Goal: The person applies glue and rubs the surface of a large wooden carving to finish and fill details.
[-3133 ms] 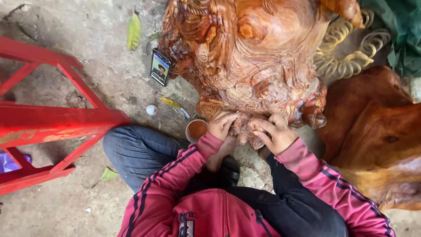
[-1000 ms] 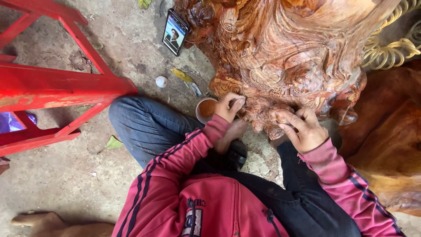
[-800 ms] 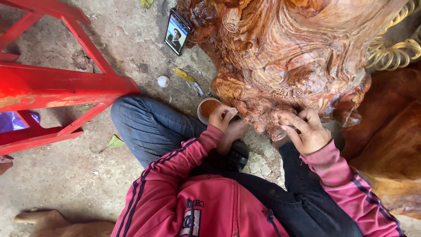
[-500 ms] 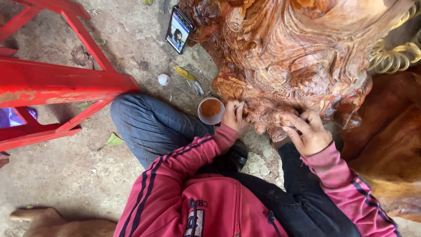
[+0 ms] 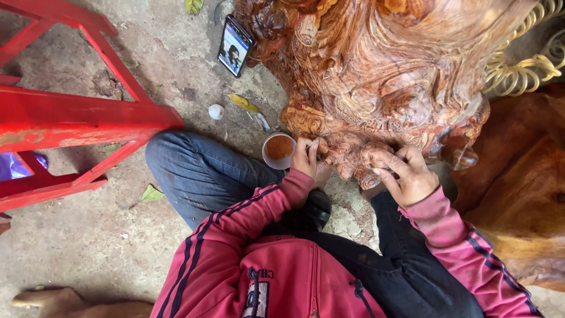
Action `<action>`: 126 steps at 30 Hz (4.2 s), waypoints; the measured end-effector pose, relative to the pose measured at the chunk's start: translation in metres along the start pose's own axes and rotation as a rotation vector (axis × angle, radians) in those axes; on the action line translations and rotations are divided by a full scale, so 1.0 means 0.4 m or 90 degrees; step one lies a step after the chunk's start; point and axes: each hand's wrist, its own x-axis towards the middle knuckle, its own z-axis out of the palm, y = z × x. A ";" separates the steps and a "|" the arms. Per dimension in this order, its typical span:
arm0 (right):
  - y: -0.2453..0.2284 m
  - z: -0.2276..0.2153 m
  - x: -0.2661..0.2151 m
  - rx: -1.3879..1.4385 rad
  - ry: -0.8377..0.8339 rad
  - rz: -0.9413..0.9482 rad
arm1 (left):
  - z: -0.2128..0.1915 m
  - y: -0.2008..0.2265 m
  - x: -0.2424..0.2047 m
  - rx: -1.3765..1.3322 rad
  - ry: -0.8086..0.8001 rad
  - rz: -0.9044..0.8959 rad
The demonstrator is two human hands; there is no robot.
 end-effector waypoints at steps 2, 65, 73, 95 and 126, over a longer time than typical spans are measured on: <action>0.016 0.018 -0.011 -0.013 0.012 -0.008 | -0.009 0.050 0.022 0.020 0.016 -0.016; -0.020 -0.029 0.000 -0.003 -0.056 0.039 | 0.196 0.008 -0.083 -0.304 0.218 -0.220; -0.009 -0.020 -0.002 -0.003 -0.057 0.034 | 0.128 0.109 -0.093 -0.307 0.197 -0.252; 0.012 0.000 -0.005 -0.026 -0.019 0.002 | 0.217 -0.243 -0.075 -0.321 0.076 -0.450; -0.010 -0.020 0.002 0.041 -0.019 0.009 | 0.100 0.026 -0.054 -0.316 0.218 -0.082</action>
